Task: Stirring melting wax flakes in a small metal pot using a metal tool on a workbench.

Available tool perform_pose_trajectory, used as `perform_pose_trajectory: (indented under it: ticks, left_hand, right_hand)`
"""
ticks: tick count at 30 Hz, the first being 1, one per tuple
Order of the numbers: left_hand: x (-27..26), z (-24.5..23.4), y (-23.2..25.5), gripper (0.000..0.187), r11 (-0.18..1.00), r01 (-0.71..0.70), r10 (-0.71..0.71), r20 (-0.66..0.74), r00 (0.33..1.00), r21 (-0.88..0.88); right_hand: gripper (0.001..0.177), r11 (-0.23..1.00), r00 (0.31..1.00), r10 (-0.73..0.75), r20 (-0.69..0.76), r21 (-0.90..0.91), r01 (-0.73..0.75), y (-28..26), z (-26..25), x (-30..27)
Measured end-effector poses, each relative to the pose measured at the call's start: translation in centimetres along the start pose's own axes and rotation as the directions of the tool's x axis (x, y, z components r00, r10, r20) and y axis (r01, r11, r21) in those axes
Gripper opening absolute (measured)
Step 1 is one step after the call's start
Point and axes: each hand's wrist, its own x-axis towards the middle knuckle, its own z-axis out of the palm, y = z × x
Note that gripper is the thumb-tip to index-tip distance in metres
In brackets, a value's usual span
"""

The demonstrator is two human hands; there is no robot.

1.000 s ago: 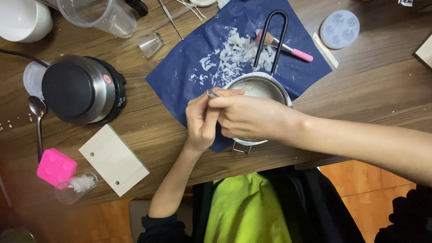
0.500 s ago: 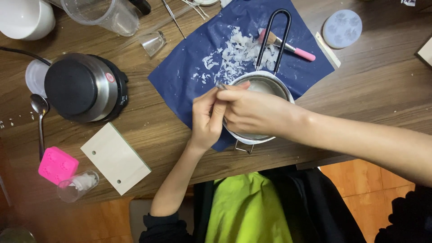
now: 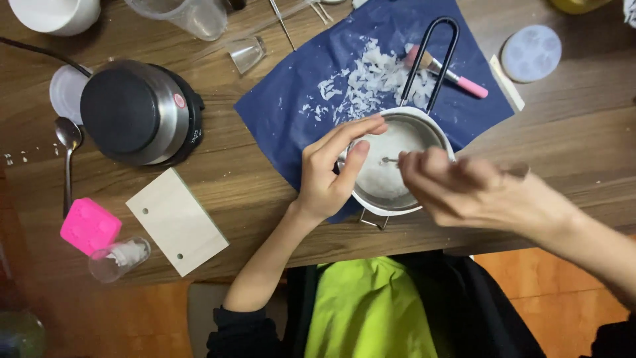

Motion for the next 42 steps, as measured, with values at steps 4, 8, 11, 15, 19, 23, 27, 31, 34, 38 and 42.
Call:
perform_pose_trajectory:
  ticks: [4,8,11,15,19,23,27,31,34,38,42]
  left_hand:
    - [0.0,0.0,0.2,0.027,0.999,-0.029,0.027,0.054,0.998,0.036]
    - [-0.1,-0.1,0.4,0.034,0.992,-0.122,0.12,0.052,0.991,0.033]
    - [-0.3,-0.4,0.5,0.046,0.988,-0.149,0.148,0.035,0.988,0.038]
    - [-0.5,-0.4,0.3,0.044,0.975,-0.176,0.173,0.037,0.984,0.136]
    - [-0.6,-0.5,0.1,0.04,0.974,-0.185,0.182,0.036,0.983,0.127]
    - [-0.1,-0.7,0.7,0.037,0.979,-0.163,0.16,0.033,0.987,0.124]
    - [0.3,-0.7,1.1,0.036,0.979,-0.175,0.177,-0.004,0.984,0.105]
    - [0.3,-0.7,0.2,0.049,0.979,-0.184,0.187,-0.027,0.982,0.086]
    - [0.1,-0.6,-1.1,0.044,0.97,-0.238,0.242,-0.079,0.967,0.052]
    - [-0.3,-0.4,-0.8,0.04,0.963,-0.231,0.245,-0.089,0.965,0.138]
    - [-0.4,0.0,-0.7,0.037,0.966,-0.196,0.217,-0.12,0.969,0.167]
  right_hand:
    - [0.02,0.997,0.998,-0.031,0.06,0.075,0.026,0.4,0.4,0.9]
    - [0.019,0.937,0.959,-0.25,0.131,0.284,0.205,0.6,1.0,2.9]
    - [0.017,0.918,0.944,-0.302,0.131,0.306,0.251,0.7,1.0,4.1]
    - [0.018,0.953,0.974,-0.214,0.075,0.233,0.192,0.8,0.6,5.3]
    - [0.021,0.959,0.968,-0.236,0.088,0.182,0.217,1.2,0.4,5.8]
    - [0.022,0.95,0.958,-0.271,0.092,0.183,0.251,0.7,0.4,6.0]
    - [0.033,0.941,0.956,-0.288,0.052,0.198,0.273,0.5,0.4,6.3]
    - [0.037,0.942,0.954,-0.29,0.072,0.199,0.271,-0.2,0.6,6.7]
    - [0.024,0.944,0.98,-0.198,-0.02,0.266,0.196,-1.8,1.2,6.7]
    - [0.025,0.939,0.972,-0.233,-0.034,0.252,0.234,-3.2,1.7,6.9]
    - [0.029,0.941,0.967,-0.252,-0.034,0.225,0.253,-2.8,1.7,7.1]
